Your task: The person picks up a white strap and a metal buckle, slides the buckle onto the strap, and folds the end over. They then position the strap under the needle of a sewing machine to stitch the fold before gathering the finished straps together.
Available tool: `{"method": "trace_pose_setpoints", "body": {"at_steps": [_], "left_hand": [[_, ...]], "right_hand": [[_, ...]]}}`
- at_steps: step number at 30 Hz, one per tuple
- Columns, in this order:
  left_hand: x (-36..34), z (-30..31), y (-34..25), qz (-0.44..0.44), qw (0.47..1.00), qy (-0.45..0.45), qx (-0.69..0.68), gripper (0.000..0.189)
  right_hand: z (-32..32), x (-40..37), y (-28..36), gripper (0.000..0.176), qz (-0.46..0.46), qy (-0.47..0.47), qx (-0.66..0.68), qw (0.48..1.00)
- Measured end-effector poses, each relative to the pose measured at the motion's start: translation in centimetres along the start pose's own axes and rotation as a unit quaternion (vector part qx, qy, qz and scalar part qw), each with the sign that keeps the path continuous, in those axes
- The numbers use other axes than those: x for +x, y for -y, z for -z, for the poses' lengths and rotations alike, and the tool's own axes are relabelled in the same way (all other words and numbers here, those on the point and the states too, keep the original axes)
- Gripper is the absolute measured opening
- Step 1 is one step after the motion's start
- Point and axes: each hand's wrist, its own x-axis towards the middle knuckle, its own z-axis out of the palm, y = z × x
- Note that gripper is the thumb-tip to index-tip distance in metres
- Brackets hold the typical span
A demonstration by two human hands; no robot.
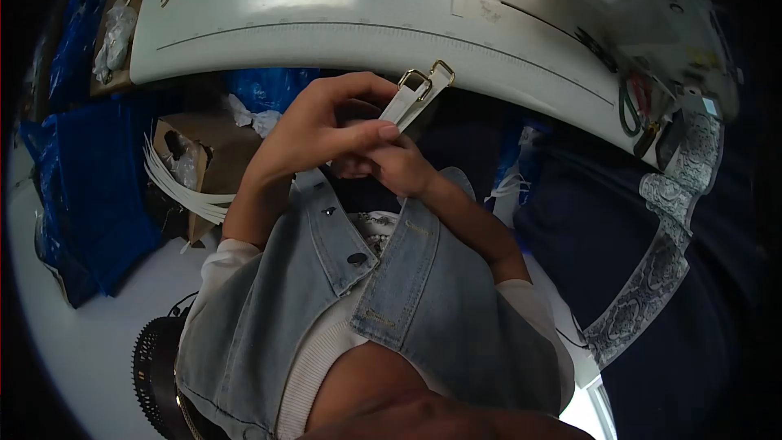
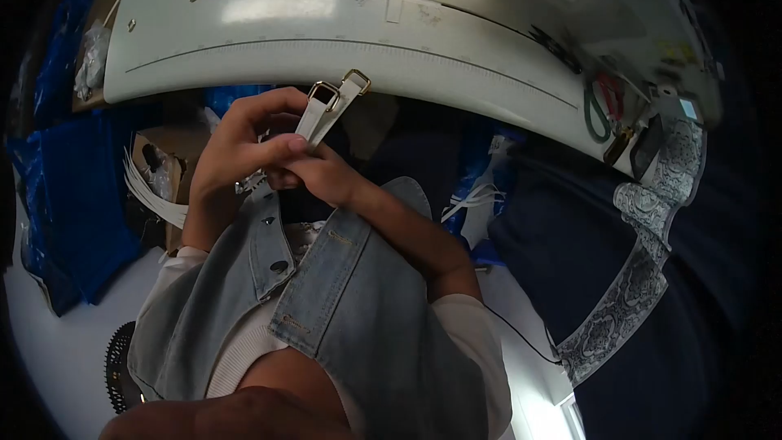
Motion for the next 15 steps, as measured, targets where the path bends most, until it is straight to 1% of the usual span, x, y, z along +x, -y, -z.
{"method": "trace_pose_setpoints", "body": {"at_steps": [1,3,4,5,6,7,8,9,11,12,13,15], "left_hand": [[0.5,-0.5,-0.1,0.001,1.000,0.011,-0.004,0.029],[1.1,-1.4,-0.5,0.124,0.990,0.051,-0.040,0.023],[1.3,-1.9,0.0,0.128,0.989,0.057,-0.044,0.023],[1.6,-2.2,0.5,0.099,0.992,0.047,-0.066,0.020],[1.8,-2.4,0.8,0.069,0.993,0.035,-0.087,0.017],[1.8,-2.5,1.0,0.071,0.993,0.036,-0.087,0.017],[1.7,-2.5,1.1,0.044,0.995,0.003,-0.094,0.016],[1.5,-2.5,1.1,0.016,0.994,-0.033,-0.102,0.014],[1.2,-2.3,0.7,0.013,0.994,-0.037,-0.097,0.015],[1.0,-2.2,0.7,0.034,0.993,-0.025,-0.108,0.016],[1.0,-2.2,0.6,0.054,0.991,-0.012,-0.119,0.017],[0.8,-2.7,0.5,0.058,0.991,-0.020,-0.118,0.018]], "right_hand": [[0.6,-0.4,-0.1,0.021,0.005,-0.010,0.002,1.000],[1.5,-1.2,-0.3,0.012,0.033,-0.045,-0.016,0.998],[1.8,-1.7,-0.1,0.012,0.034,-0.052,-0.013,0.998],[1.7,-2.2,0.6,0.016,0.091,-0.060,-0.167,0.980],[1.7,-2.7,1.5,0.023,0.144,-0.065,-0.318,0.935],[1.8,-3.3,2.5,0.023,0.144,-0.066,-0.316,0.936],[2.0,-4.1,3.9,0.028,0.148,-0.067,-0.427,0.890],[2.3,-4.9,5.1,0.034,0.150,-0.064,-0.532,0.831],[2.8,-6.0,7.0,0.037,0.193,-0.135,-0.523,0.819],[2.4,-6.6,7.4,0.035,0.179,-0.191,-0.427,0.866],[2.0,-6.7,7.6,0.035,0.179,-0.190,-0.427,0.866],[1.7,-6.8,7.8,0.029,0.247,-0.206,-0.289,0.902]]}}
